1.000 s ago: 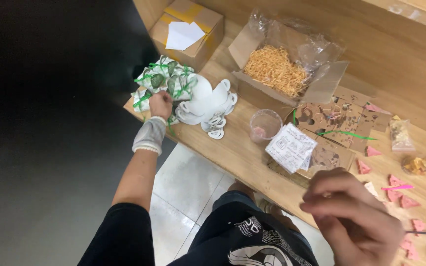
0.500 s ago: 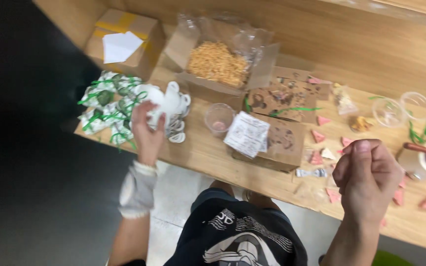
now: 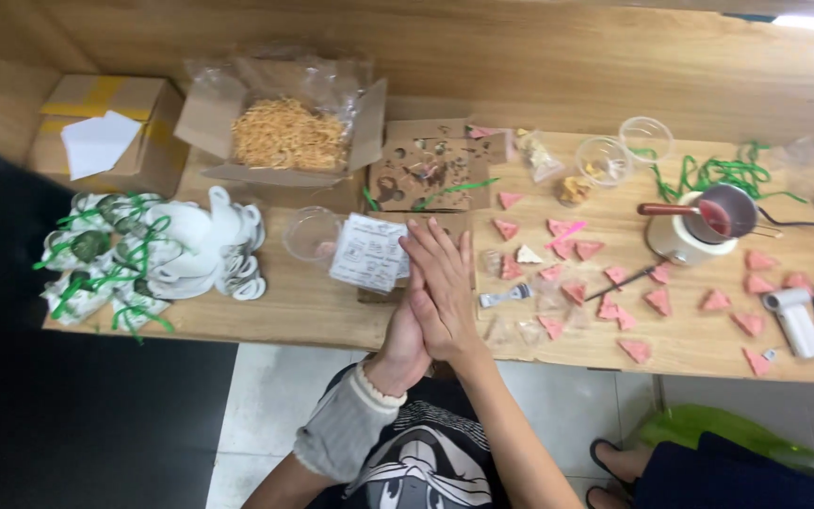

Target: Packing small triangle-shaped wax melts and decorative candles into small bags and containers, securing with green ties.

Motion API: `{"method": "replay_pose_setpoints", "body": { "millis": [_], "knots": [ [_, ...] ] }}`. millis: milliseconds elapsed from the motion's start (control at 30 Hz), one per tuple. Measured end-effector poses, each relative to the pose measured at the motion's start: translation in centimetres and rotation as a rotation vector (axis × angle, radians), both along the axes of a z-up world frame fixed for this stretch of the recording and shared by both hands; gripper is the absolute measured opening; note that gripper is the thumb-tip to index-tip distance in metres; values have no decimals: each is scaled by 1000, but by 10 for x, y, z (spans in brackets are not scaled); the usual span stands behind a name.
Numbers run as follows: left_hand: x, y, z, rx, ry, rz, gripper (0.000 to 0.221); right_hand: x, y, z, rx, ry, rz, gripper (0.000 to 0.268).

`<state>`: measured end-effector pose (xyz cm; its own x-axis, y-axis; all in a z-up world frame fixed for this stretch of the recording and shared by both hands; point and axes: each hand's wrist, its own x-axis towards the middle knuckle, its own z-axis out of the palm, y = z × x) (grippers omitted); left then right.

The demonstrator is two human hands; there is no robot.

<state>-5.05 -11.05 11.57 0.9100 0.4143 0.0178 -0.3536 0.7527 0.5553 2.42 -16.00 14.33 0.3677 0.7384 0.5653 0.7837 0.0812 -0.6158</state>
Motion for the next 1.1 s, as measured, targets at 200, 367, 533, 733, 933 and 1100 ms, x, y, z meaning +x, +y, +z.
{"method": "replay_pose_setpoints", "body": {
  "millis": [200, 367, 533, 733, 933, 1100],
  "knots": [
    [-2, -21, 12, 212, 213, -20, 75, 43, 1, -64, 49, 92, -79, 61],
    [16, -26, 4, 1115, 228, 190, 64, 17, 8, -83, 326, 1126, 262, 71],
    [31, 1, 6, 1471, 253, 416, 66, 9, -4, -56, 454, 1488, 495, 75],
    [17, 68, -23, 1333, 525, 439, 51, 30, -79, -49, 41, 1429, 191, 59],
    [-57, 87, -14, 1293, 625, 472, 22, 101, -179, -184, -487, 589, -710, 28],
    [-72, 79, -36, 1546, 809, 507, 26, 115, -185, -206, -571, 170, -706, 32]
  ]
}}
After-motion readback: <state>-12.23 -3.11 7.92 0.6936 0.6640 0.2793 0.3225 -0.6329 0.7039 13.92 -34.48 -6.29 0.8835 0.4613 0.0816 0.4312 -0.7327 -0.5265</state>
